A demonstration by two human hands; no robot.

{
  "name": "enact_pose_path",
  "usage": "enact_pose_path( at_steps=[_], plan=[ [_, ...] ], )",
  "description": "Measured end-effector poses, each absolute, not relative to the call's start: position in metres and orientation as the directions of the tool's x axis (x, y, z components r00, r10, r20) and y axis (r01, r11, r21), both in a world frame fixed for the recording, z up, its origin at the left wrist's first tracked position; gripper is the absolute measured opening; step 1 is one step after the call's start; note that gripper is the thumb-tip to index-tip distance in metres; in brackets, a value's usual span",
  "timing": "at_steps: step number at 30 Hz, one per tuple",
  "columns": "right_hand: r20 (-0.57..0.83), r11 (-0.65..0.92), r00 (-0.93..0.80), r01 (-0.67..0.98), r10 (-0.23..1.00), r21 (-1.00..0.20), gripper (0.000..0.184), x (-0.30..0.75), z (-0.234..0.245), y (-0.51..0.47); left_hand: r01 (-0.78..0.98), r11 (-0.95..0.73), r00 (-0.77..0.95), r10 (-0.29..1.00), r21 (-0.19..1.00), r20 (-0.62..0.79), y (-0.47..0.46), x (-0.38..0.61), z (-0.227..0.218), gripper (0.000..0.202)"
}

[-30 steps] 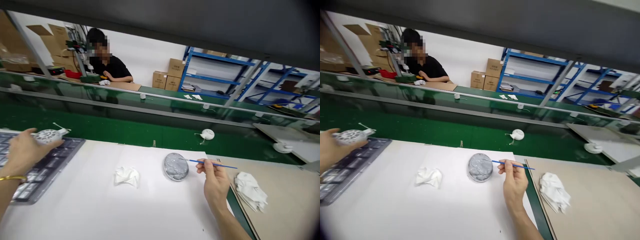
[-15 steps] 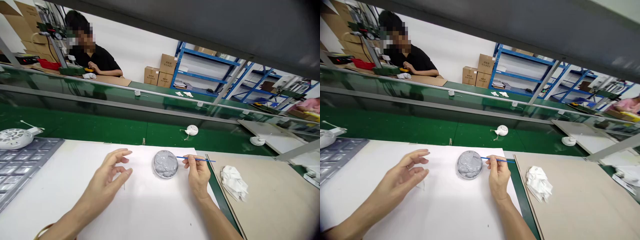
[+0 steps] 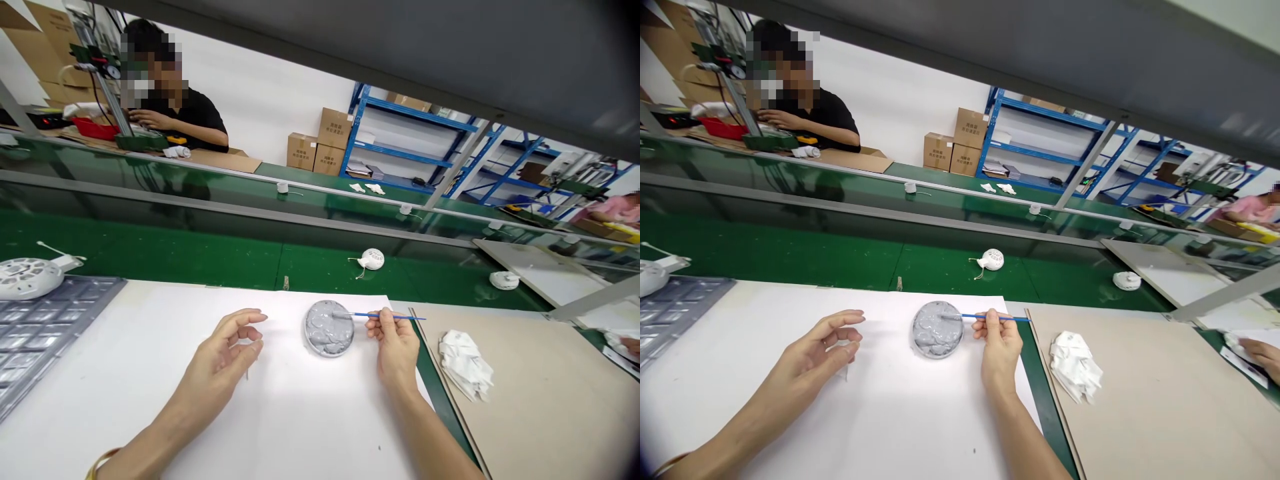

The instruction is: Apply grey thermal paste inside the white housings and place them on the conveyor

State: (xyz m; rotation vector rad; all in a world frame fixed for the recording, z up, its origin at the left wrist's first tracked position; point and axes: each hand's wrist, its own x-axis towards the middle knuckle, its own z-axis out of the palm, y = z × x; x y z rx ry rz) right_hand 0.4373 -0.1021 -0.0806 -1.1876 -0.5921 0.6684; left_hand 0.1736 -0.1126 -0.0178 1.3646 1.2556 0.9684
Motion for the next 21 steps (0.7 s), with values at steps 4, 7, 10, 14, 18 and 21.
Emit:
enact_pose_path(
  at_steps=[4, 7, 10, 14, 18, 21],
  plan=[
    [-0.089, 0.214, 0.652, -0.37, 0.753, -0.904, 0.04, 0.438, -0.078, -0.101, 0.168, 0.071, 0.113, 0.989, 0.983, -0.091, -0.112, 0.174, -0.017, 0.028],
    [-0.154, 0.201, 0.638, -0.447, 0.754, -0.872, 0.042, 0.439, -0.074, -0.101, 0.175, 0.096, 0.11, 0.987, 0.98, -0.116, -0.11, 0.172, -0.017, 0.031],
    [-0.202, 0.186, 0.63, -0.493, 0.75, -0.85, 0.044, 0.439, -0.073, -0.101, 0.185, 0.114, 0.159, 0.977, 0.976, -0.144, -0.106, 0.169, -0.017, 0.034],
    [-0.21, 0.181, 0.634, -0.494, 0.744, -0.85, 0.044, 0.441, -0.075, -0.1, 0.242, 0.11, 0.203, 0.966, 0.964, -0.161, -0.096, 0.166, -0.014, 0.04],
    [-0.159, 0.198, 0.666, -0.427, 0.729, -0.882, 0.044, 0.441, -0.079, -0.098, 0.305, 0.054, 0.276, 0.95, 0.951, -0.143, -0.079, 0.171, -0.005, 0.041],
    [-0.121, 0.202, 0.686, -0.372, 0.718, -0.906, 0.044, 0.441, -0.082, -0.096, 0.324, -0.06, 0.323, 0.945, 0.944, -0.051, -0.059, 0.184, -0.001, 0.035]
  ],
)
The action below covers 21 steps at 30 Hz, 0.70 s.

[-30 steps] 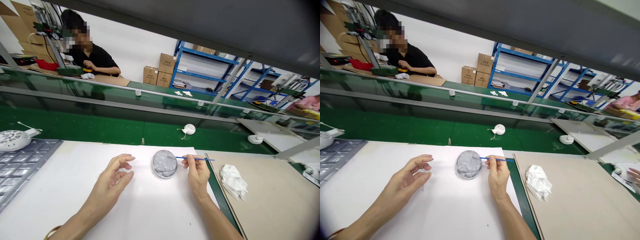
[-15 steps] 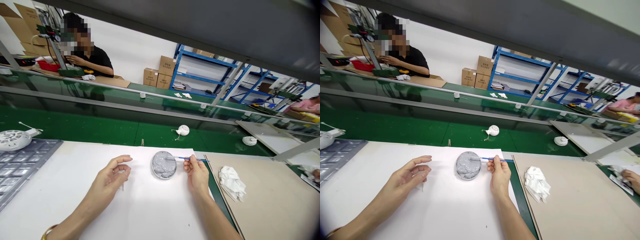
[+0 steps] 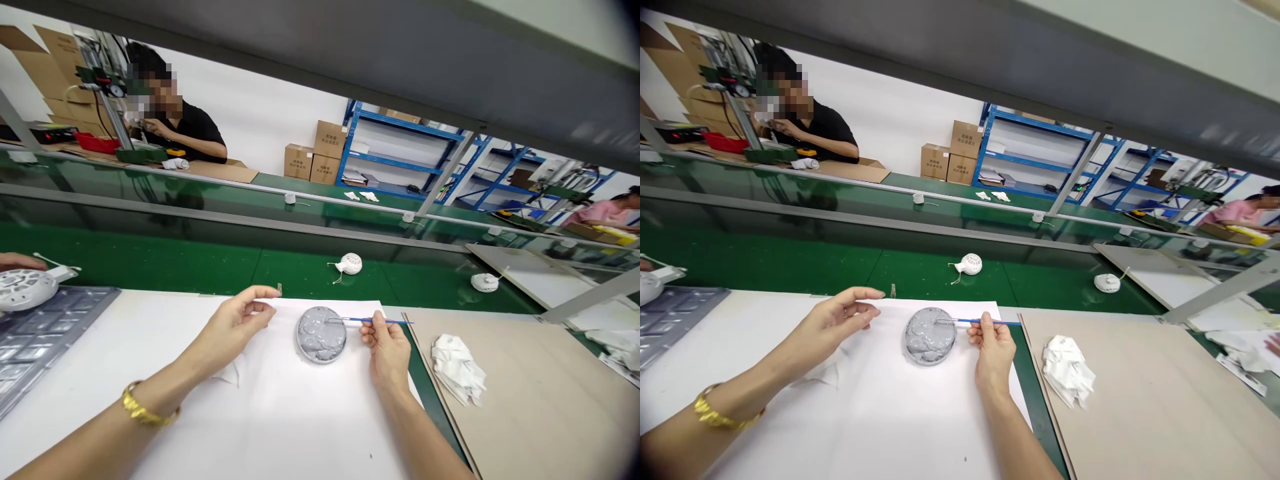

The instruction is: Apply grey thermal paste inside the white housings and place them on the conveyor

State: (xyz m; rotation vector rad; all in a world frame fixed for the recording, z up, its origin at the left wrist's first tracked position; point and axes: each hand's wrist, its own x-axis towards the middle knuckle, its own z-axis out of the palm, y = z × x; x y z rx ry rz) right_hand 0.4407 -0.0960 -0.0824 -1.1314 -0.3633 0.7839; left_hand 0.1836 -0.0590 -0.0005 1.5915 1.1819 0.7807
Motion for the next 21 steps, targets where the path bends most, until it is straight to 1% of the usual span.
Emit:
enact_pose_path(
  at_steps=[2, 5, 9, 12, 14, 16, 19, 21],
  plan=[
    [-0.102, 0.204, 0.685, -0.35, 0.721, -0.914, 0.044, 0.44, -0.085, -0.094, 0.369, -0.179, 0.374, 0.927, 0.912, 0.03, -0.043, 0.196, 0.0, 0.031],
    [-0.074, 0.215, 0.684, -0.328, 0.726, -0.92, 0.043, 0.437, -0.088, -0.092, 0.447, -0.357, 0.462, 0.877, 0.82, 0.131, -0.014, 0.221, -0.002, 0.03],
    [-0.076, 0.217, 0.685, -0.331, 0.725, -0.918, 0.044, 0.436, -0.091, -0.09, 0.529, -0.492, 0.534, 0.826, 0.692, 0.18, 0.027, 0.258, -0.004, 0.035],
    [-0.086, 0.218, 0.669, -0.358, 0.738, -0.908, 0.042, 0.437, -0.092, -0.09, 0.561, -0.612, 0.625, 0.755, 0.558, 0.199, 0.052, 0.288, -0.003, 0.041],
    [-0.089, 0.224, 0.666, -0.37, 0.741, -0.902, 0.041, 0.438, -0.092, -0.09, 0.57, -0.676, 0.688, 0.703, 0.467, 0.178, 0.064, 0.31, -0.001, 0.045],
    [-0.094, 0.228, 0.671, -0.376, 0.735, -0.898, 0.041, 0.439, -0.092, -0.09, 0.594, -0.705, 0.725, 0.678, 0.388, 0.124, 0.072, 0.331, -0.002, 0.049],
    [-0.087, 0.227, 0.675, -0.363, 0.733, -0.904, 0.041, 0.44, -0.092, -0.09, 0.646, -0.705, 0.733, 0.68, 0.292, 0.024, 0.08, 0.359, -0.007, 0.052],
    [-0.078, 0.222, 0.677, -0.346, 0.732, -0.912, 0.041, 0.44, -0.093, -0.09, 0.678, -0.695, 0.721, 0.692, 0.241, -0.034, 0.083, 0.37, -0.012, 0.048]
  ],
)
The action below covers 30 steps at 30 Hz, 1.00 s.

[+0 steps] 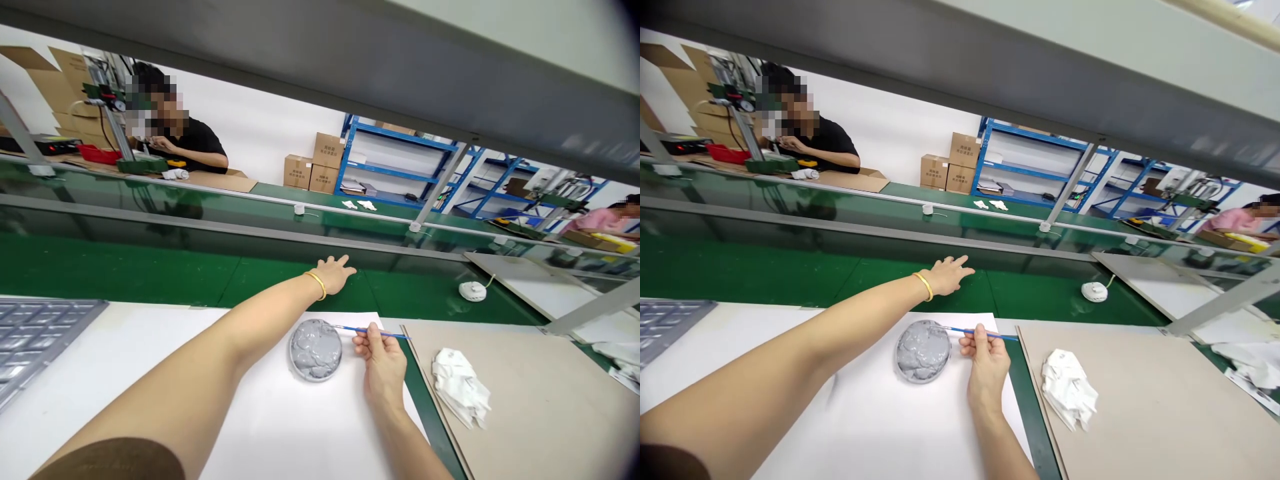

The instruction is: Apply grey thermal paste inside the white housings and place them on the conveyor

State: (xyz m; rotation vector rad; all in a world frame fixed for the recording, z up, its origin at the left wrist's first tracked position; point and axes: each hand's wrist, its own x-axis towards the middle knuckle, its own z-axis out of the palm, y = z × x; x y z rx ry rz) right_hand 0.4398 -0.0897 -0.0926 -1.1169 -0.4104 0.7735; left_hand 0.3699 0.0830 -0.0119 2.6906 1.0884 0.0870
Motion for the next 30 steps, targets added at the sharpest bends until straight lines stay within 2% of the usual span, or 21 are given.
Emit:
enact_pose_path(
  at_steps=[6, 11, 16, 21, 24, 27, 30],
  plan=[
    [-0.042, 0.225, 0.682, -0.298, 0.73, -0.928, 0.039, 0.435, -0.09, -0.092, 0.758, -0.63, 0.651, 0.747, 0.171, -0.134, 0.092, 0.359, -0.013, 0.04],
    [-0.01, 0.232, 0.676, -0.266, 0.736, -0.936, 0.04, 0.433, -0.088, -0.093, 0.815, -0.544, 0.575, 0.803, 0.198, -0.158, 0.103, 0.327, -0.006, 0.04],
    [0.05, 0.259, 0.692, -0.201, 0.72, -0.945, 0.038, 0.435, -0.088, -0.093, 0.846, -0.459, 0.501, 0.859, 0.271, -0.108, 0.117, 0.289, -0.011, 0.04],
    [0.123, 0.272, 0.714, -0.097, 0.689, -0.957, 0.036, 0.436, -0.087, -0.093, 0.849, -0.332, 0.372, 0.928, 0.41, -0.018, 0.121, 0.24, -0.011, 0.038],
    [0.146, 0.293, 0.733, -0.075, 0.664, -0.953, 0.036, 0.436, -0.085, -0.094, 0.796, -0.249, 0.283, 0.959, 0.552, 0.025, 0.107, 0.208, -0.003, 0.051],
    [0.12, 0.309, 0.74, -0.123, 0.662, -0.943, 0.037, 0.437, -0.084, -0.095, 0.662, -0.195, 0.255, 0.967, 0.724, 0.027, 0.072, 0.181, 0.01, 0.067],
    [0.031, 0.309, 0.725, -0.254, 0.688, -0.917, 0.039, 0.438, -0.084, -0.097, 0.488, -0.152, 0.291, 0.957, 0.86, 0.004, 0.018, 0.159, 0.023, 0.061]
  ],
)
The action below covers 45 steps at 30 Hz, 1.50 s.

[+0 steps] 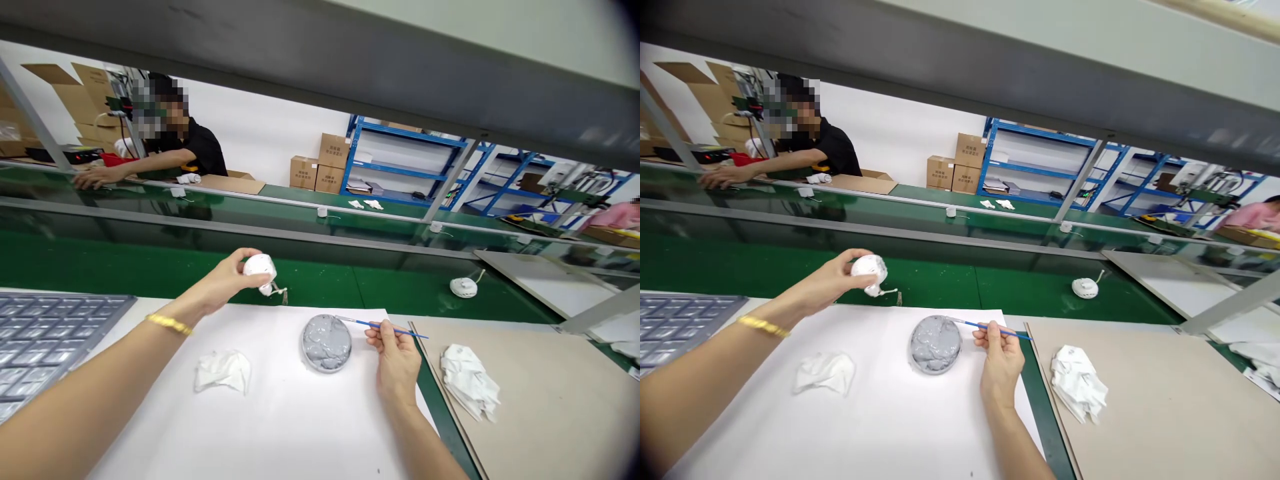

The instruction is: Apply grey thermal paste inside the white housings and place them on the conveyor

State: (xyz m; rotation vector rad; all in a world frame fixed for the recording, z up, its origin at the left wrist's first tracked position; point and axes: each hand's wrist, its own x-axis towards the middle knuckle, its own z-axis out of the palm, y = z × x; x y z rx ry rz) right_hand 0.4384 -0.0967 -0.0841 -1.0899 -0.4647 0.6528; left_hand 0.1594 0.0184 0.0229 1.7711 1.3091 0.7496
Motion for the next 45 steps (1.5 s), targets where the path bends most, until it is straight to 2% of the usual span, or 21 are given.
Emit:
enact_pose_path(
  at_steps=[2, 4, 7, 11, 15, 23, 27, 31, 45],
  plan=[
    [-0.034, 0.294, 0.706, -0.338, 0.707, -0.894, 0.038, 0.438, -0.084, -0.099, 0.287, -0.043, 0.306, 0.951, 0.957, -0.049, -0.02, 0.15, 0.027, 0.059],
    [-0.089, 0.269, 0.685, -0.398, 0.723, -0.877, 0.037, 0.437, -0.082, -0.1, 0.071, 0.137, 0.32, 0.935, 0.988, -0.153, -0.055, 0.145, 0.025, 0.066],
    [-0.129, 0.244, 0.67, -0.434, 0.731, -0.867, 0.037, 0.433, -0.08, -0.102, -0.108, 0.373, 0.389, 0.869, 0.922, -0.306, -0.094, 0.147, 0.013, 0.078],
    [-0.122, 0.248, 0.669, -0.43, 0.733, -0.868, 0.037, 0.431, -0.08, -0.102, -0.221, 0.536, 0.54, 0.763, 0.815, -0.355, -0.119, 0.163, -0.005, 0.07],
    [-0.155, 0.239, 0.638, -0.486, 0.754, -0.841, 0.033, 0.431, -0.076, -0.104, -0.205, 0.487, 0.602, 0.747, 0.849, -0.283, -0.123, 0.181, -0.016, 0.059],
    [-0.144, 0.162, 0.463, -0.559, 0.875, -0.813, 0.023, 0.409, -0.046, -0.131, -0.151, 0.322, 0.559, 0.808, 0.935, -0.188, -0.123, 0.195, -0.03, 0.059],
    [-0.087, 0.118, 0.395, -0.467, 0.915, -0.876, 0.023, 0.395, -0.036, -0.148, -0.081, 0.273, 0.533, 0.825, 0.958, -0.19, -0.124, 0.194, -0.025, 0.058],
    [0.002, 0.149, 0.384, -0.353, 0.923, -0.924, 0.023, 0.389, -0.034, -0.156, -0.071, 0.261, 0.527, 0.829, 0.963, -0.186, -0.124, 0.192, -0.022, 0.058],
    [0.208, 0.27, 0.347, -0.139, 0.915, -0.953, 0.013, 0.392, -0.043, -0.161, -0.161, 0.227, 0.547, 0.831, 0.961, -0.104, -0.123, 0.189, -0.031, 0.058]
  ],
)
